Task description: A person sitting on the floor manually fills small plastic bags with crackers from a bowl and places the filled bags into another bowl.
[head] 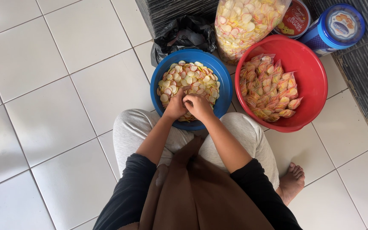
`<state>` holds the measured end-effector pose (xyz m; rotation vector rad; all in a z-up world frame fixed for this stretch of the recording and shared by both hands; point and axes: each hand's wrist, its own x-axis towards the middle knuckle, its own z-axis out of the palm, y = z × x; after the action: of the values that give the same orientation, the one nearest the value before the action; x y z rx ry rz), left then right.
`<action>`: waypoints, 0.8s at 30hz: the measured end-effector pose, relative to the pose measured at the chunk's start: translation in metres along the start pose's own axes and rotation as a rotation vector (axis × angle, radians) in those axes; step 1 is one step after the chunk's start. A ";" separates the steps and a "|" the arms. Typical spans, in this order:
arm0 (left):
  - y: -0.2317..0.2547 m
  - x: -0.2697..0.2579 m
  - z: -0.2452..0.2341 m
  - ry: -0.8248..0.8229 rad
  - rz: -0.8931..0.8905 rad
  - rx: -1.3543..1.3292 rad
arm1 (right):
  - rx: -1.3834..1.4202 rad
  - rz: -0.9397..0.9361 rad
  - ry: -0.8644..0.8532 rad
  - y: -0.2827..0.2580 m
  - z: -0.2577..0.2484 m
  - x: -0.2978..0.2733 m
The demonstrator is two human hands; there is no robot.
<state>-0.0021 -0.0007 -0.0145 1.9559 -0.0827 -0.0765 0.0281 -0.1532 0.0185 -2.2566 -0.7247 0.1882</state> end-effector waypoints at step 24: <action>-0.008 0.010 0.007 0.022 -0.071 -0.105 | 0.489 0.309 0.387 0.029 -0.020 0.002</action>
<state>0.0070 -0.0045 -0.0250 1.8546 0.0047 -0.1042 0.0494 -0.1802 0.0129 -1.8404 -0.1026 0.0606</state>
